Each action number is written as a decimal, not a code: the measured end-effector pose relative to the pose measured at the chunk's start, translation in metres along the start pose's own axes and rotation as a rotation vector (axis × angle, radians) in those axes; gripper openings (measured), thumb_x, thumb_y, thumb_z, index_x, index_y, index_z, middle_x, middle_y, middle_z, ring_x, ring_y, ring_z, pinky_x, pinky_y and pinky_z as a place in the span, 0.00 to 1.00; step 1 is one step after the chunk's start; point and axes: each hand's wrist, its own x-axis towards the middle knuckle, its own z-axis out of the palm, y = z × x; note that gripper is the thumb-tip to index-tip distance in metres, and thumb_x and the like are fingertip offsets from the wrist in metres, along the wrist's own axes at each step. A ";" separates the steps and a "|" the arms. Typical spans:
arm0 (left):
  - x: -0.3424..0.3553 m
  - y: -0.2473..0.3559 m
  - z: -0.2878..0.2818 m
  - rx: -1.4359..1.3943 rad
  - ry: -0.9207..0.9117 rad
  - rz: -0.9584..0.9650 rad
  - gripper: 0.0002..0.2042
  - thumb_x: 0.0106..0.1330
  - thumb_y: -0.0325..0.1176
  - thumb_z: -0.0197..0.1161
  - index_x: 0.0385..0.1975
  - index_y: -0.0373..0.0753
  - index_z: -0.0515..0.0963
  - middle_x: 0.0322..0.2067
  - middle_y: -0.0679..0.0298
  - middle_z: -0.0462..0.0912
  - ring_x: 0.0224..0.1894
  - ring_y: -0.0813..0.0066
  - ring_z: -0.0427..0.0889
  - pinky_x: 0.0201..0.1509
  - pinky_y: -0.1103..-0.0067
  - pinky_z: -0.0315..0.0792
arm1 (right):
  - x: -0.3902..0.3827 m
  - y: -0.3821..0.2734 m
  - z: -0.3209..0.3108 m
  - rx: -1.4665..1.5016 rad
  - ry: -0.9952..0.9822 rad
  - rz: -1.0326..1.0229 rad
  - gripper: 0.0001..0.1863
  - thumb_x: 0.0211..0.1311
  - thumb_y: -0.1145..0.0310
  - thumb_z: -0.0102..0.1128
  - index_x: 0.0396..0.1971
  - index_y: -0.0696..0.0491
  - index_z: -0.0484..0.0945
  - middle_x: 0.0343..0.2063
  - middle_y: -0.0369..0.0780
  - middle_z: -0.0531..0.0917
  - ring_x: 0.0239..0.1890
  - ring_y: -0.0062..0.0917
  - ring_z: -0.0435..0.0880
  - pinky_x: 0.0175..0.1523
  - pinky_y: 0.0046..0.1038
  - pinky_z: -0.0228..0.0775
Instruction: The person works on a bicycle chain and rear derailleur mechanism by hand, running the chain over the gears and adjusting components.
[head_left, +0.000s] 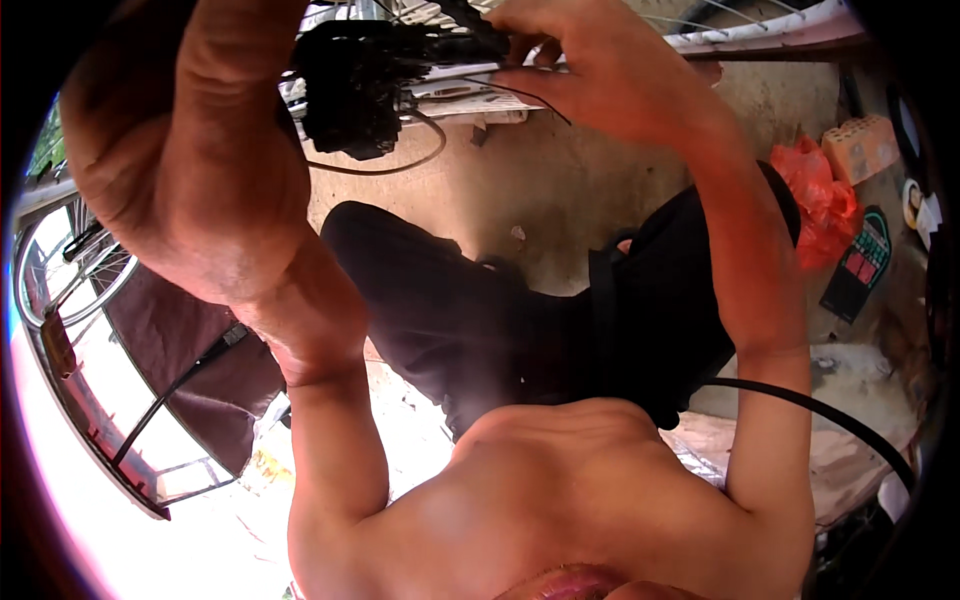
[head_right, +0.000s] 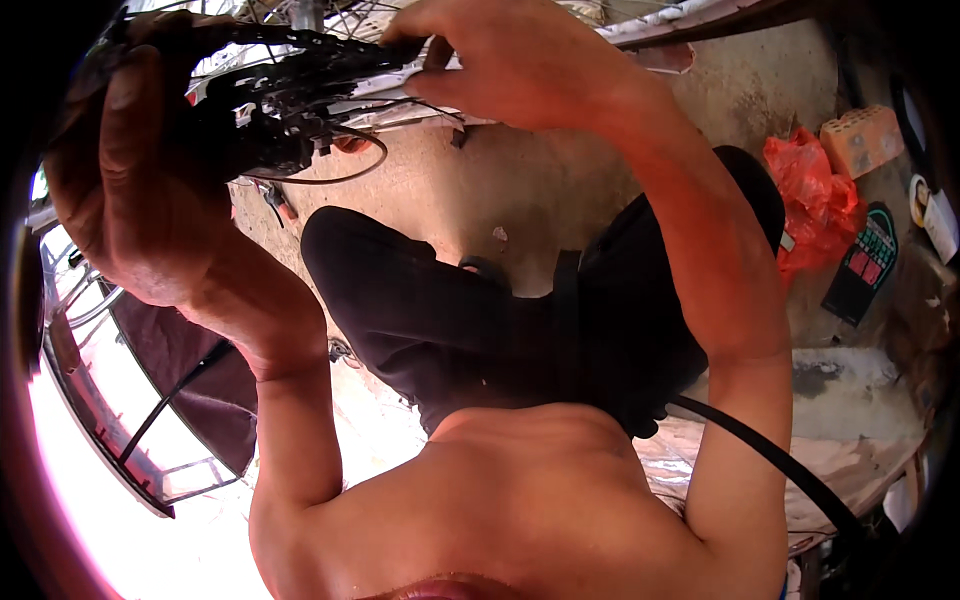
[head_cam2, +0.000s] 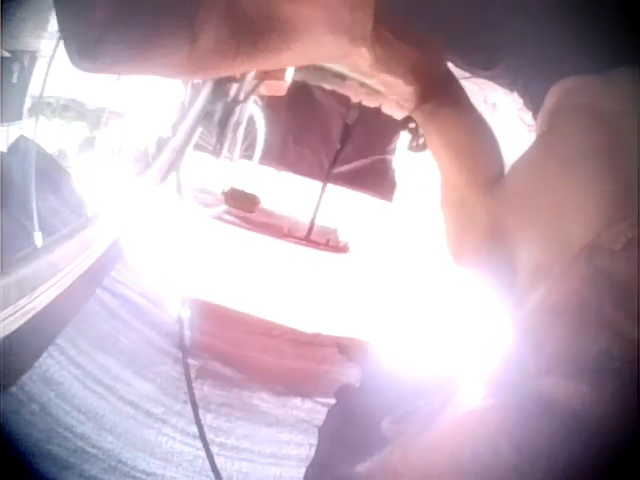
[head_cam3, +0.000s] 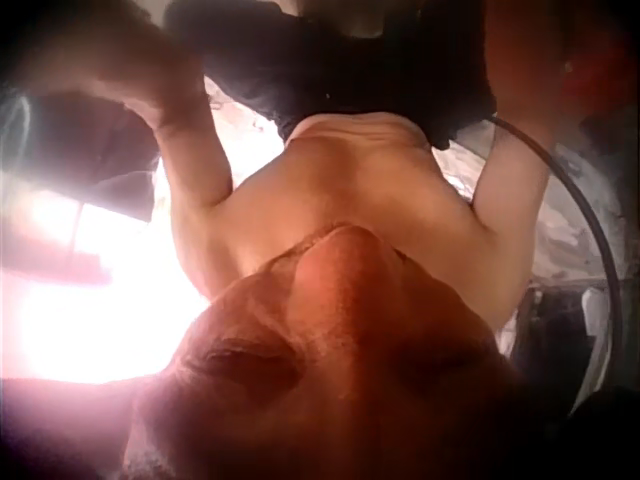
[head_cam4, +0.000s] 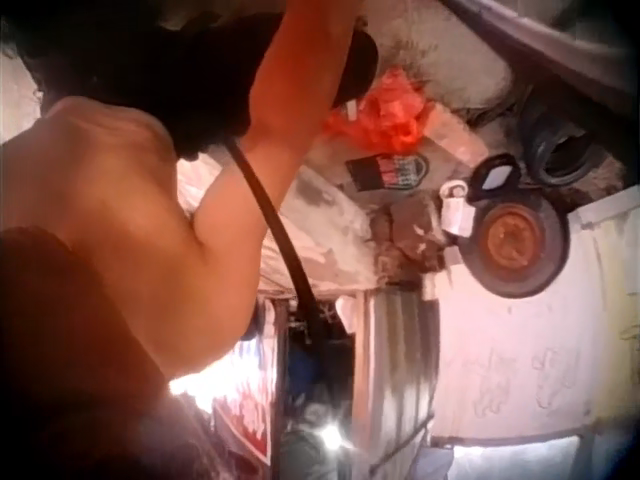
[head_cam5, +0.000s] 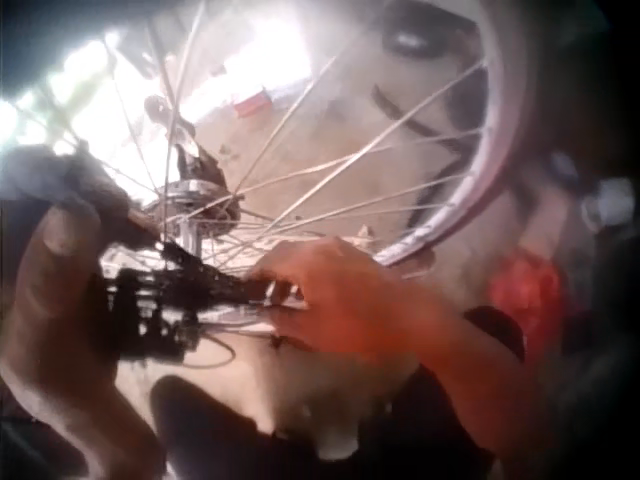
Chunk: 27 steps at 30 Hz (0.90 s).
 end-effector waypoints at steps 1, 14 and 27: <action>0.000 0.002 -0.001 0.008 -0.011 -0.002 0.11 0.66 0.18 0.64 0.48 0.29 0.77 0.42 0.50 0.85 0.43 0.59 0.86 0.54 0.64 0.81 | 0.000 0.004 0.005 0.058 0.016 0.017 0.11 0.59 0.69 0.64 0.39 0.59 0.82 0.35 0.49 0.85 0.38 0.46 0.85 0.46 0.41 0.76; 0.022 0.001 -0.024 -0.004 -0.112 0.027 0.10 0.69 0.20 0.58 0.49 0.27 0.77 0.44 0.44 0.85 0.46 0.53 0.86 0.57 0.58 0.80 | -0.007 0.020 0.009 0.048 0.195 -0.184 0.08 0.53 0.74 0.67 0.34 0.58 0.84 0.28 0.46 0.85 0.31 0.37 0.86 0.36 0.35 0.78; 0.034 0.014 -0.017 0.003 -0.246 0.018 0.11 0.72 0.23 0.57 0.50 0.28 0.78 0.46 0.42 0.84 0.47 0.51 0.86 0.56 0.54 0.80 | -0.013 0.023 0.010 0.042 0.229 -0.173 0.12 0.53 0.78 0.71 0.39 0.59 0.82 0.29 0.39 0.83 0.30 0.25 0.83 0.36 0.26 0.77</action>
